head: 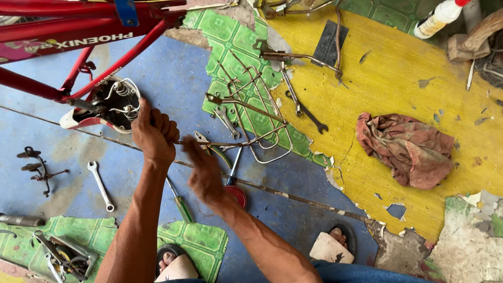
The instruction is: The person sits on the floor of a bicycle repair shop and attaches a metal wire rear rack to a red bicycle frame. They position the rack against the frame, align its mounting struts, and use a wrench and screwdriver to tighten fasteners, repositioning the rack and reaching for parts and tools on the floor as they work.
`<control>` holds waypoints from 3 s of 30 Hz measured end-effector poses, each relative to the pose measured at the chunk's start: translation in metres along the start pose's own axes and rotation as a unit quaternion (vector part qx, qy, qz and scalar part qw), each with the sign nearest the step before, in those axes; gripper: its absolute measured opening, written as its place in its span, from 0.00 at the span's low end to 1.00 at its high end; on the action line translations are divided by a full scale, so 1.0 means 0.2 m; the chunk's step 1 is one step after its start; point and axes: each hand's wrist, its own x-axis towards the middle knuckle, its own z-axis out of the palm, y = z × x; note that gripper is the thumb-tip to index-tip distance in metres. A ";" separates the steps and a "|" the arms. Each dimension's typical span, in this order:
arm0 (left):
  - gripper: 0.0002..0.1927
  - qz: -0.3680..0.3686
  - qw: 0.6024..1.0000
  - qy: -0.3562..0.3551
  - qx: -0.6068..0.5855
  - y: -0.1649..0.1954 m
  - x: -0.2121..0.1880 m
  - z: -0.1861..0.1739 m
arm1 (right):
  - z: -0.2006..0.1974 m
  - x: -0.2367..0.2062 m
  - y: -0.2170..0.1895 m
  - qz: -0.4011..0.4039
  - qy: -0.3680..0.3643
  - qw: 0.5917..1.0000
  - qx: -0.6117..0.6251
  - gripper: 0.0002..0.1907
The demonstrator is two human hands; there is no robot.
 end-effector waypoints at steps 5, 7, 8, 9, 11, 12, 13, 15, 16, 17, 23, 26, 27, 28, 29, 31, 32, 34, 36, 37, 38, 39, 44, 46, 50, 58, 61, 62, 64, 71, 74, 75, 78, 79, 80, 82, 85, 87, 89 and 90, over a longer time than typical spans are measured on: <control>0.34 -0.009 0.999 0.022 -0.029 0.00 -0.01 -0.06 | -0.09 -0.07 0.20 0.045 0.031 0.992 -0.114 0.33; 0.34 -0.006 0.999 0.021 -0.027 0.00 -0.01 -0.05 | -0.06 -0.09 0.20 0.060 0.024 0.992 -0.112 0.33; 0.34 -0.003 1.000 0.020 -0.024 0.00 -0.01 -0.04 | -0.04 -0.10 0.18 0.068 0.021 0.991 -0.112 0.34; 0.33 -0.003 1.000 0.019 -0.020 -0.01 -0.01 -0.01 | -0.02 -0.10 0.15 0.043 0.016 0.995 -0.088 0.34; 0.33 0.015 1.000 0.018 -0.015 -0.01 -0.01 0.05 | 0.03 -0.08 0.08 -0.005 0.005 0.999 -0.040 0.33; 0.32 0.025 0.999 0.017 -0.011 -0.02 -0.01 0.08 | 0.04 -0.08 0.06 0.010 0.009 1.000 -0.019 0.33; 0.33 0.020 1.000 0.000 -0.009 -0.02 -0.01 0.11 | 0.04 -0.07 0.04 0.025 0.016 1.000 0.004 0.33; 0.34 0.010 0.999 -0.036 -0.007 -0.02 -0.02 0.18 | 0.01 -0.06 0.05 0.034 0.031 0.999 0.023 0.34; 0.34 0.011 0.999 -0.045 0.000 -0.01 -0.02 0.20 | -0.01 -0.07 0.08 0.029 0.039 0.999 0.019 0.35; 0.34 0.011 0.999 -0.051 0.006 -0.01 -0.02 0.22 | -0.04 -0.07 0.11 0.025 0.045 0.999 0.015 0.36; 0.33 0.015 0.998 -0.055 0.032 -0.01 -0.03 0.34 | -0.17 -0.17 0.35 0.187 0.038 0.981 -0.028 0.33; 0.31 0.004 0.994 -0.082 0.078 -0.07 -0.04 0.48 | -0.24 -0.21 0.41 0.113 0.129 0.985 0.005 0.32; 0.31 -0.003 0.991 -0.093 0.095 -0.10 -0.05 0.53 | -0.27 -0.23 0.44 0.118 0.167 0.979 -0.023 0.30; 0.32 0.013 0.987 -0.106 0.117 -0.13 -0.06 0.58 | -0.30 -0.25 0.46 0.121 0.205 0.970 -0.053 0.29; 0.32 0.030 0.983 -0.118 0.137 -0.16 -0.05 0.64 | -0.34 -0.27 0.48 0.122 0.241 0.959 -0.081 0.28; 0.33 0.075 0.970 -0.123 0.197 -0.19 -0.05 0.70 | -0.42 -0.31 0.52 0.257 0.207 0.941 -0.068 0.22; 0.34 0.106 0.959 -0.118 0.235 -0.19 -0.05 0.72 | -0.47 -0.32 0.54 0.321 0.189 0.926 -0.057 0.19; 0.34 0.118 0.952 -0.100 0.263 -0.20 -0.06 0.75 | -0.56 -0.34 0.59 0.330 0.118 0.935 -0.063 0.20; 0.35 0.079 0.964 -0.084 0.241 -0.19 -0.06 0.76 | -0.69 -0.31 0.65 0.290 0.140 0.937 -0.135 0.17; 0.35 0.069 0.965 -0.096 0.234 -0.19 -0.06 0.76 | -0.78 -0.27 0.70 0.245 0.190 0.930 -0.200 0.13; 0.35 0.061 0.966 -0.106 0.229 -0.19 -0.07 0.76 | -0.87 -0.23 0.73 0.195 0.236 0.916 -0.260 0.11; 0.34 0.056 0.967 -0.113 0.223 -0.18 -0.07 0.75 | -0.99 -0.18 0.78 0.255 0.264 0.899 -0.239 0.15; 0.34 0.066 0.960 -0.097 0.255 -0.18 -0.06 0.74 | -1.73 -0.02 0.98 0.222 0.342 0.725 -0.555 0.24; 0.33 0.046 0.970 -0.100 0.216 -0.19 -0.05 0.75 | -1.99 -0.06 0.99 0.376 0.237 0.724 -0.527 0.25; 0.33 0.042 0.970 -0.094 0.222 -0.20 -0.02 0.74 | -2.22 -0.20 0.98 0.474 0.154 0.704 -0.506 0.26; 0.35 0.037 0.972 -0.104 0.207 -0.24 0.01 0.74 | -1.98 -0.13 0.99 0.128 0.362 0.771 -0.508 0.25; 0.36 0.065 0.961 -0.101 0.250 -0.24 0.02 0.74 | -1.98 0.03 0.91 0.232 0.250 0.875 -0.343 0.27; 0.36 0.069 0.959 -0.102 0.255 -0.24 0.02 0.74 | -1.97 0.09 0.87 0.241 0.199 0.899 -0.307 0.28; 0.36 0.070 0.954 -0.109 0.270 -0.23 0.03 0.73 | -1.91 0.22 0.75 0.246 0.050 0.939 -0.236 0.30; 0.37 0.045 0.948 -0.129 0.287 -0.16 -0.04 0.72 | -0.98 0.34 0.29 0.241 -0.099 0.961 0.088 0.34; 0.34 0.086 0.946 -0.134 0.284 -0.10 -0.04 0.74 | -0.62 0.22 0.28 0.165 -0.084 0.965 0.184 0.32; 0.34 0.098 0.946 -0.138 0.277 -0.09 -0.04 0.75 | -0.55 0.17 0.30 0.136 -0.055 0.979 0.145 0.31; 0.36 0.066 0.945 -0.147 0.285 -0.08 -0.04 0.74 | -0.47 0.03 0.43 0.060 -0.035 0.997 0.024 0.25; 0.36 0.070 0.948 -0.148 0.275 -0.09 -0.03 0.73 | -0.46 -0.01 0.47 0.028 -0.036 0.999 -0.019 0.22; 0.37 0.072 0.951 -0.148 0.263 -0.10 -0.02 0.73 | -0.47 -0.03 0.52 0.015 -0.039 0.997 -0.072 0.24; 0.37 0.071 0.951 -0.140 0.267 -0.11 -0.01 0.71 | -0.50 -0.06 0.58 -0.014 -0.050 0.984 -0.172 0.27; 0.38 0.059 0.945 -0.149 0.284 -0.13 -0.03 0.71 | -0.59 -0.01 0.59 0.040 -0.153 0.967 -0.198 0.15; 0.38 0.076 0.947 -0.165 0.265 -0.13 -0.04 0.72 | -0.65 0.06 0.56 0.144 -0.223 0.950 -0.161 0.26; 0.37 0.082 0.945 -0.164 0.270 -0.12 -0.03 0.73 | -0.70 0.13 0.50 0.144 -0.218 0.960 -0.099 0.27; 0.37 0.076 0.946 -0.163 0.270 -0.12 -0.03 0.73 | -0.72 0.16 0.47 0.108 -0.181 0.976 -0.058 0.22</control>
